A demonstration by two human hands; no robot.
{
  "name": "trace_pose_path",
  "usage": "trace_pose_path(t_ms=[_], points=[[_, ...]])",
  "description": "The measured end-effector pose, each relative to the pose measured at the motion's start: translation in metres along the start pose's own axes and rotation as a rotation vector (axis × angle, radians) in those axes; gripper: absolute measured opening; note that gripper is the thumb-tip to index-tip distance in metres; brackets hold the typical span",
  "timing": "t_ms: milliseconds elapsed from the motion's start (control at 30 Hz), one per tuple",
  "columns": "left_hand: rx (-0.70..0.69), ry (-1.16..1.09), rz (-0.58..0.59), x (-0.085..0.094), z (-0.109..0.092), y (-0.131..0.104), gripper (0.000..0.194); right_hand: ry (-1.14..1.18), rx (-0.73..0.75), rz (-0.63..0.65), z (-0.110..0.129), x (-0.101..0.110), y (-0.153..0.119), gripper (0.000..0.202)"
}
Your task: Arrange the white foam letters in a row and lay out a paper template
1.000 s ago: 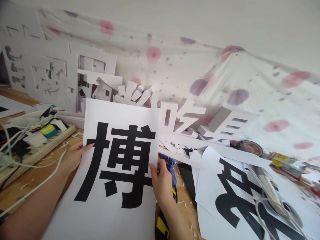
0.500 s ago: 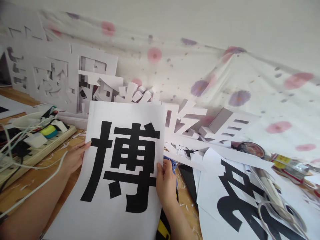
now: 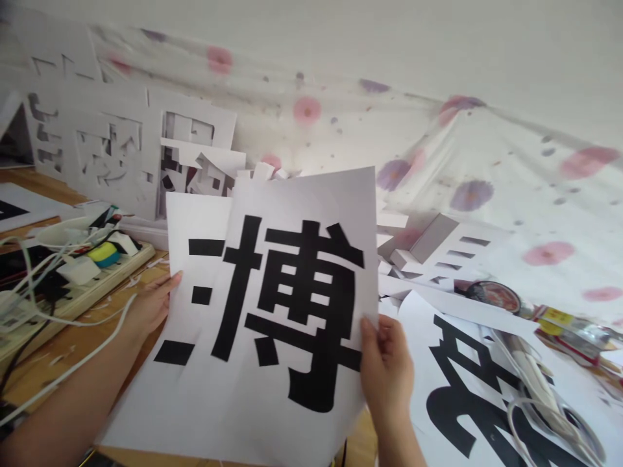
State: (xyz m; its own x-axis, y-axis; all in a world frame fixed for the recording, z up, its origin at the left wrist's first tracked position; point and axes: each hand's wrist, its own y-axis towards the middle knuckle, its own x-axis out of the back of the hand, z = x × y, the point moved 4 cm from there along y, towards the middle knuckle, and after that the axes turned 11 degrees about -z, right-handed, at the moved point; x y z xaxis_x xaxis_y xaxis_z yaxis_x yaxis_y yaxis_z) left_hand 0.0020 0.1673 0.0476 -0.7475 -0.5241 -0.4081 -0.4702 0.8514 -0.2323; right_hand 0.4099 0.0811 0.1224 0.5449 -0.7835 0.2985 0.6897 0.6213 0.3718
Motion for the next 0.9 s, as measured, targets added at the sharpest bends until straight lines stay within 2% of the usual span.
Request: trace_pose_path(t_ms=[133,267,367,467,567,667,900], points=[[0.005,0.008,-0.020,-0.001,-0.001,-0.003,0.008,0.241,-0.037,-0.127,0.004,0.034,0.028,0.031],[0.009,0.015,-0.049,0.000,0.000,-0.002,0.010,0.283,-0.137,-0.249,0.008,0.065,0.043,0.023],[0.008,0.028,-0.055,0.000,0.001,-0.001,0.011,0.275,-0.216,-0.201,0.005,0.076,0.049,0.014],[0.003,0.048,-0.080,0.002,0.003,-0.001,0.012,0.251,-0.281,-0.086,0.000,0.075,0.053,0.016],[-0.007,0.069,-0.110,0.003,0.003,-0.001,0.012,0.269,-0.347,-0.066,-0.006,0.068,0.053,0.028],[-0.015,0.089,-0.133,0.004,0.003,-0.001,0.011,0.307,-0.407,-0.029,-0.008,0.059,0.050,0.030],[-0.040,0.098,-0.146,0.005,0.004,0.001,0.010,0.332,-0.312,0.033,-0.006,0.040,0.043,0.033]])
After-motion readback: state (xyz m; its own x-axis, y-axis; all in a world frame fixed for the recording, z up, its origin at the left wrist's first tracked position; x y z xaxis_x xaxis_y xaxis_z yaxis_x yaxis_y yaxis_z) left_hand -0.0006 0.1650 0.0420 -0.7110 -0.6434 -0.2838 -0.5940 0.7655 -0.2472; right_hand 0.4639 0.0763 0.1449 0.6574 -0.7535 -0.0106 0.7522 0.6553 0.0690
